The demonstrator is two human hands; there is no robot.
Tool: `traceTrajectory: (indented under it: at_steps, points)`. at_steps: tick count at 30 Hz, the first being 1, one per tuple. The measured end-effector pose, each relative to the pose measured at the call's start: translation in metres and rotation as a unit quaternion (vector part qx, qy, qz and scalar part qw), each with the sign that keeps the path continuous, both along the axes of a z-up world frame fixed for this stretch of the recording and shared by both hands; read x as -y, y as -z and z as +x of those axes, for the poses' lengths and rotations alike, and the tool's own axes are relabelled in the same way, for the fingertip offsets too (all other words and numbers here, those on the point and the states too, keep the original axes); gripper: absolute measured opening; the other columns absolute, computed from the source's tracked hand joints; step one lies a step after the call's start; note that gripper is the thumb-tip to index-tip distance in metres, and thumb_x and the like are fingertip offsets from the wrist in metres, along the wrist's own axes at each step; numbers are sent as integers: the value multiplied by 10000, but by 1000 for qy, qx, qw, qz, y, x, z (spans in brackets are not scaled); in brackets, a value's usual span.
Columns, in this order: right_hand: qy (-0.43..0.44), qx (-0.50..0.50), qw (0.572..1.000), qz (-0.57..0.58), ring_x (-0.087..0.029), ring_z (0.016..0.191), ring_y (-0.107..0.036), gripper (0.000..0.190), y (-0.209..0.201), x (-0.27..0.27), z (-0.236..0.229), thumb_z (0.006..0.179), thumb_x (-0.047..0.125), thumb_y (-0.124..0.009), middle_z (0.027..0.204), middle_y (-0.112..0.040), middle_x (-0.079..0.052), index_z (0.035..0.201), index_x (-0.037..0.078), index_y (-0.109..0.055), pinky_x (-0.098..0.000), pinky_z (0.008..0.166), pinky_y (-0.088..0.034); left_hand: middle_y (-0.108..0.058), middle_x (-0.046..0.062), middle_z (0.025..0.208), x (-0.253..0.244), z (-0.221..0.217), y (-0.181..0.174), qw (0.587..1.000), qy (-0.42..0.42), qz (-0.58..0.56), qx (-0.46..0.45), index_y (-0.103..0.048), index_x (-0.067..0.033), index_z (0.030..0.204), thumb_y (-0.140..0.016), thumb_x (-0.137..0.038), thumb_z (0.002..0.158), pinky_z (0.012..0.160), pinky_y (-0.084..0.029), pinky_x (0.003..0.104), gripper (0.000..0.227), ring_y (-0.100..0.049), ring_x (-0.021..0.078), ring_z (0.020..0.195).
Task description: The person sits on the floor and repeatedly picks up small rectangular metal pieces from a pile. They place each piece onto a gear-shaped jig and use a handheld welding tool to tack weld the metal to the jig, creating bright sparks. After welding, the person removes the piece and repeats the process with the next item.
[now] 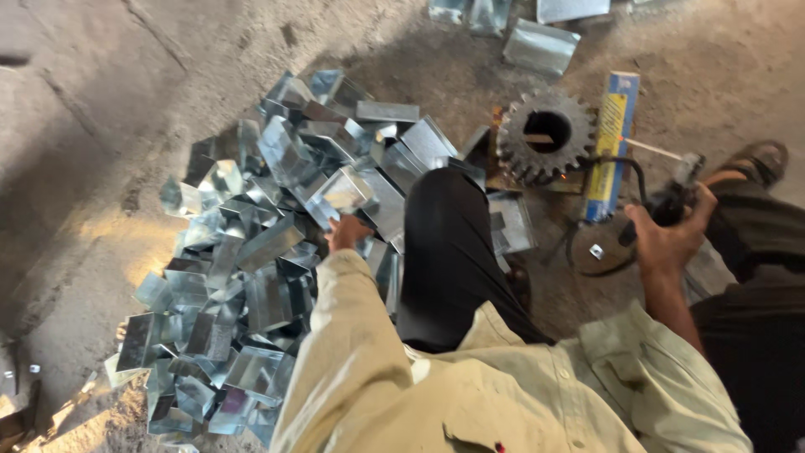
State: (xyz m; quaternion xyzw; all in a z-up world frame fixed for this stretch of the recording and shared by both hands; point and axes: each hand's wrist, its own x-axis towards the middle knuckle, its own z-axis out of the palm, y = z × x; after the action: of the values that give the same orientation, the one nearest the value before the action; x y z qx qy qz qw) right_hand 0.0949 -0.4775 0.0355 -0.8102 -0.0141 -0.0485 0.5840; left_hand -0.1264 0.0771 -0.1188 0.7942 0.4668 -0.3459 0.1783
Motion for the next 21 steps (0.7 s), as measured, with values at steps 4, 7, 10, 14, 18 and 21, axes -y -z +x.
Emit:
traceTrajectory:
  at_steps: [4,7,10,14,18,21]
  points:
    - [-82,95,991,51,-164,1167,-582,754,14,-3,10,859,-63,-912,1285,-554,-66,1433,38,-434,-297,1007,-535,-497,87,1455,-9,-1,14,998,40,34,-29,-715,-192,1250,-823,-354,814,1073,-385,568,477,-395,385,1376]
    - [-17,-15,1000,-15,-155,980,-622,791,7,-12,0,845,56,-912,1131,-624,-51,1467,67,-423,-303,856,-542,-628,114,1319,-22,-13,17,991,38,79,105,-741,-142,1186,-826,-283,821,1028,-460,496,401,-555,369,1264]
    - [-1,-41,998,-41,-163,971,-667,813,-8,-23,-7,804,92,-890,1103,-675,-75,1472,69,-426,-305,856,-557,-724,129,1157,-23,-22,10,920,27,144,365,-768,-104,1086,-835,-206,814,974,-509,437,298,-672,364,1127]
    - [3,53,995,-85,-245,1039,-688,835,-3,-35,-8,766,91,-941,1168,-688,-149,1454,39,-469,-362,912,-552,-616,131,1094,-37,0,-5,812,-128,138,553,-595,-47,1183,-567,5,849,957,-528,386,339,-640,308,1024]
    - [-16,118,987,-103,-316,1079,-690,834,1,-29,-7,784,85,-945,1213,-679,-195,1467,51,-469,-409,954,-565,-498,105,1165,-25,37,-35,740,-120,121,650,-342,-20,1364,-529,67,862,1004,-424,349,543,-491,284,1047]
    - [12,30,999,-34,-251,970,-733,804,-14,-38,-9,772,157,-907,1112,-723,-146,1441,77,-469,-378,883,-600,-470,174,1154,1,111,-121,702,-26,104,704,-416,-50,1286,-614,62,855,1001,-468,370,487,-498,320,1029]
